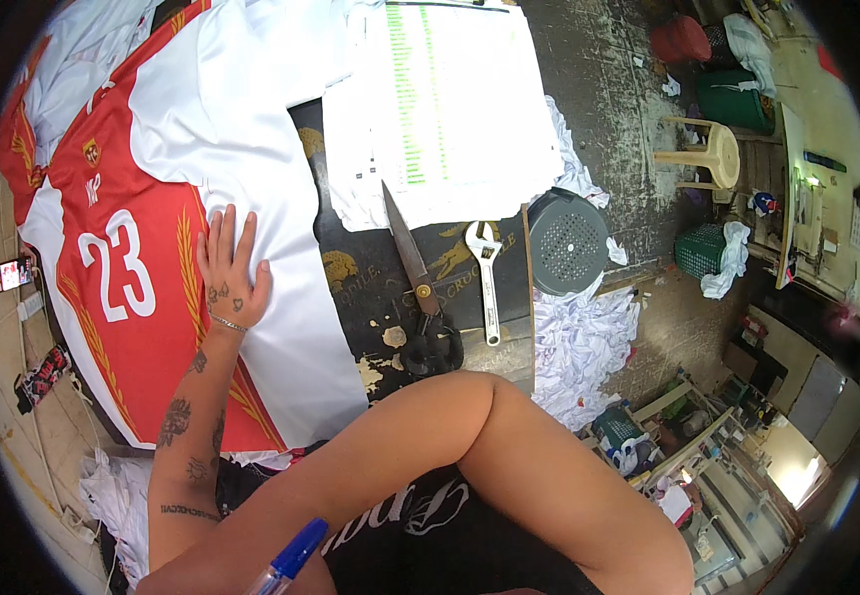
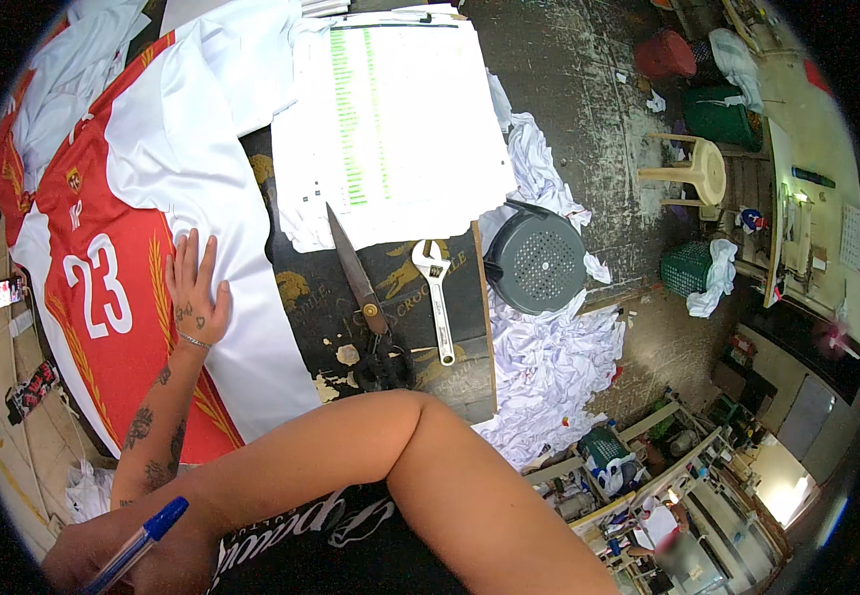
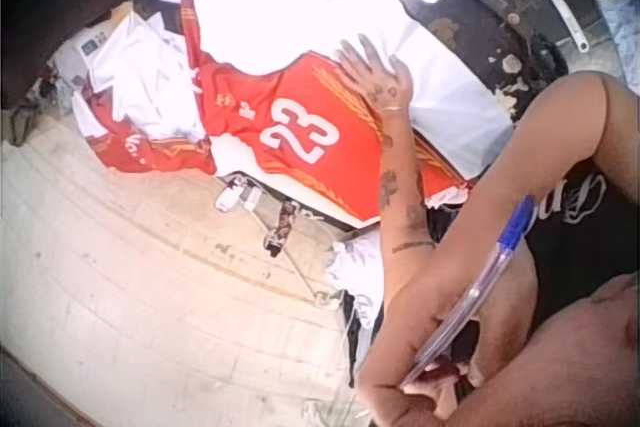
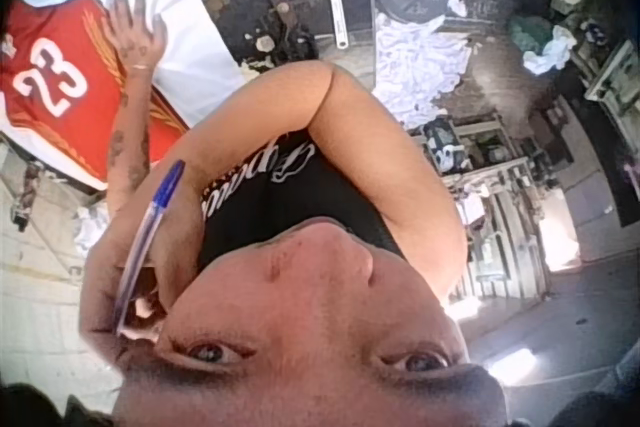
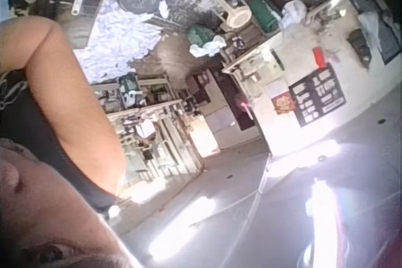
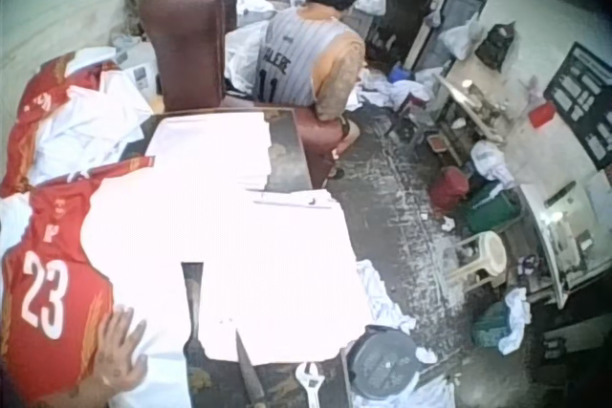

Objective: The person cuts the side seams of several red and white soccer jerseys using large shears. After cutting each jersey, they flip it over to show the back and write on a clipboard with a blue pen. The person repeats this process for multiple jerseys.

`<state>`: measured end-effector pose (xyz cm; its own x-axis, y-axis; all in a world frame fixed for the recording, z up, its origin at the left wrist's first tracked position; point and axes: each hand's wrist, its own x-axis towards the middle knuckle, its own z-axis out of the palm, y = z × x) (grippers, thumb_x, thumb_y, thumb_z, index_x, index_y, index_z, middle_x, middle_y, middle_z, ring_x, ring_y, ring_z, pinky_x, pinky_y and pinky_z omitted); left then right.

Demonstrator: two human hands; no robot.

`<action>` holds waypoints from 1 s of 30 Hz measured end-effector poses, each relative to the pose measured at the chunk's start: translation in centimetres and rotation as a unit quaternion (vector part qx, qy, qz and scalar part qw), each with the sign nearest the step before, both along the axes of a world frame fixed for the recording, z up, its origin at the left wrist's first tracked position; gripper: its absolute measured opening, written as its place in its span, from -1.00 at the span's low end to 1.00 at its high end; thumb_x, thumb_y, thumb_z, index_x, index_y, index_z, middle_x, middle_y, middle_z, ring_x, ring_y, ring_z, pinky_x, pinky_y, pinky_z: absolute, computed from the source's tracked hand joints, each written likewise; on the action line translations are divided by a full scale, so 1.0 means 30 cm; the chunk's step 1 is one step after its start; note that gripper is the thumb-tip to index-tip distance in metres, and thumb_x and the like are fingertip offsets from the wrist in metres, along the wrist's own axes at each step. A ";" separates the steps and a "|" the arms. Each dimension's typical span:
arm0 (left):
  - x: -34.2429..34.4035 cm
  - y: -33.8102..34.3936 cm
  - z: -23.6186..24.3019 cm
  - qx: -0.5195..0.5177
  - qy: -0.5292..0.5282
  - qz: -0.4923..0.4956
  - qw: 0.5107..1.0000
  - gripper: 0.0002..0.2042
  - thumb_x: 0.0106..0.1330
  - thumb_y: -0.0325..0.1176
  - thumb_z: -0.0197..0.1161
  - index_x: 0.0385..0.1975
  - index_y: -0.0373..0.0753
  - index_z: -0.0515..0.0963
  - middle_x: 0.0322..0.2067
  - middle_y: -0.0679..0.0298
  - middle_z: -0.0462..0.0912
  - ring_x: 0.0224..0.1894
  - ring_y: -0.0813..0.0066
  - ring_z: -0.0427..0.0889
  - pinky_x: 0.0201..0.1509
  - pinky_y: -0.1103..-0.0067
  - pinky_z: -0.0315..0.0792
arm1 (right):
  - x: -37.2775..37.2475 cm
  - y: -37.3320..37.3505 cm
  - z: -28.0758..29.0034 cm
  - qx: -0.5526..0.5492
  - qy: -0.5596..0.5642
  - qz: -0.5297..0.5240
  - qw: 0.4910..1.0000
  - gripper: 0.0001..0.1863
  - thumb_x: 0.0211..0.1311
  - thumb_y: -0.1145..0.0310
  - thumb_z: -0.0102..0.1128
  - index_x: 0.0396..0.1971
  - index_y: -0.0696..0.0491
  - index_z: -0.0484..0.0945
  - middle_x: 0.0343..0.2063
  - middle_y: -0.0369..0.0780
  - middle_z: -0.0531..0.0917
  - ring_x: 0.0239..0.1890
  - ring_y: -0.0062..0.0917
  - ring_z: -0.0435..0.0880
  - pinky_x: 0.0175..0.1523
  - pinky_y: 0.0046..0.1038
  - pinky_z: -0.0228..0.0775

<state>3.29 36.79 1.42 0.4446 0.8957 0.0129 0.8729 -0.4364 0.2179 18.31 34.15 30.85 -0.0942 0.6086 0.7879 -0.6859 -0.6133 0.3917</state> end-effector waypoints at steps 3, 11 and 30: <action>0.001 0.002 0.003 0.009 -0.011 -0.009 1.000 -0.28 0.32 -0.29 0.17 0.57 -0.07 0.31 0.61 0.07 0.17 0.65 -0.01 0.07 0.66 -0.01 -0.17 | 0.007 0.025 -0.006 0.035 -0.038 -0.082 0.995 -0.39 0.40 0.11 0.47 0.21 0.23 0.47 -0.17 -0.27 0.56 -0.20 -0.61 0.51 -0.24 -0.53 0.34; -0.002 0.003 0.005 0.006 -0.009 -0.014 1.000 -0.29 0.33 -0.25 0.17 0.56 -0.09 0.34 0.60 0.04 0.17 0.64 -0.06 0.08 0.65 -0.02 -0.15 | 0.076 0.042 -0.127 0.084 -0.219 -0.213 0.948 -0.62 0.39 0.16 0.43 -0.07 0.15 0.58 -0.33 -0.22 0.60 -0.34 -0.43 0.56 -0.23 -0.40 0.39; 0.001 0.002 0.011 0.027 -0.028 -0.036 0.999 -0.29 0.35 -0.28 0.16 0.58 -0.11 0.29 0.61 0.00 0.13 0.65 -0.06 0.03 0.65 -0.06 -0.20 | 0.598 -0.237 -0.226 -0.028 -0.598 -0.382 0.704 -0.70 0.61 0.25 0.15 -0.24 0.22 0.60 -0.26 -0.02 0.66 -0.39 -0.22 0.65 -0.34 -0.27 0.53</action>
<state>3.33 36.86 1.75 0.5057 0.8583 0.0872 0.8256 -0.5108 0.2399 36.25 27.05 24.06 -0.2988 0.8686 0.3953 -0.6662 0.1067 -0.7381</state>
